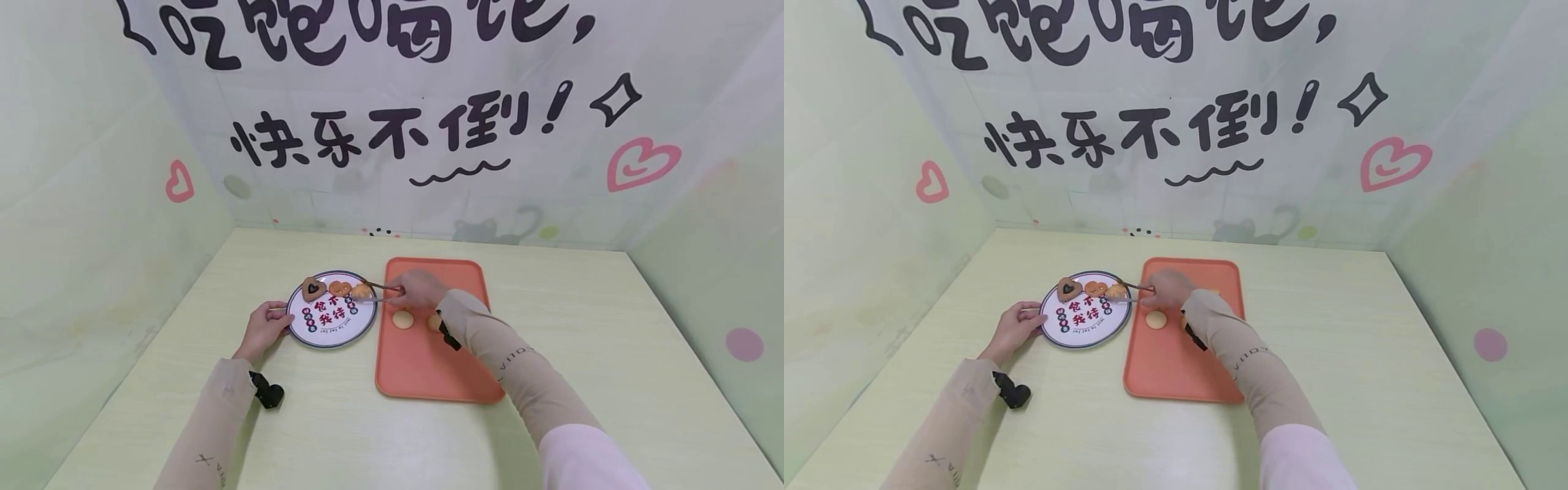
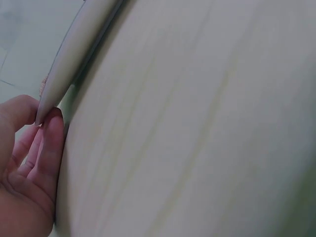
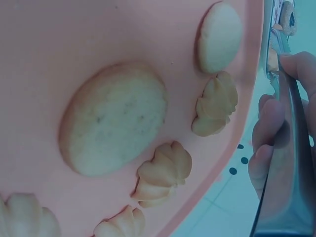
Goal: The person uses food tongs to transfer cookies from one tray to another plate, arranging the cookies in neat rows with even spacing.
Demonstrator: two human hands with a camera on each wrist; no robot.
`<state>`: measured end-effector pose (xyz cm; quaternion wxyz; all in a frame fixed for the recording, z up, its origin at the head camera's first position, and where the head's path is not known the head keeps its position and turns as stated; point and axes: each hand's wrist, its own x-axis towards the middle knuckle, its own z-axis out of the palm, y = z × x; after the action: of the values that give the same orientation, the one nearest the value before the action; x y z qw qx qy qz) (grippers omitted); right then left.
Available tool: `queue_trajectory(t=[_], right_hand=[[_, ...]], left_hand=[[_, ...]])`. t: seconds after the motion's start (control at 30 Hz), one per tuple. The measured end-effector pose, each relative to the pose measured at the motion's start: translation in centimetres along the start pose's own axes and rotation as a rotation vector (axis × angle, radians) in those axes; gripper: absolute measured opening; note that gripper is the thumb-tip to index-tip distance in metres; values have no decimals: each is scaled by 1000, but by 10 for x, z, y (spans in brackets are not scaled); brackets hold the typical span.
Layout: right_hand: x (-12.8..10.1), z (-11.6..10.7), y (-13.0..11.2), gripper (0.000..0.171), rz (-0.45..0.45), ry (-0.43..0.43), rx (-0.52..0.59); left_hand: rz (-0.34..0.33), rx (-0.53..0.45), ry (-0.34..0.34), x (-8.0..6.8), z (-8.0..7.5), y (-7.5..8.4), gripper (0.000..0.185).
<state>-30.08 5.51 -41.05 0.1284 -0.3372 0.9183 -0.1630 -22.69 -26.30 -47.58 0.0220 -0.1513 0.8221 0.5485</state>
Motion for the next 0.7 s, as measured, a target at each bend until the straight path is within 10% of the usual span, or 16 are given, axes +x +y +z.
queue_trajectory(t=[0.7], right_hand=[[-1, 0, -3, 40, 30, 0, -10]], left_hand=[[9, -7, 3, 1, -1, -3, 38]])
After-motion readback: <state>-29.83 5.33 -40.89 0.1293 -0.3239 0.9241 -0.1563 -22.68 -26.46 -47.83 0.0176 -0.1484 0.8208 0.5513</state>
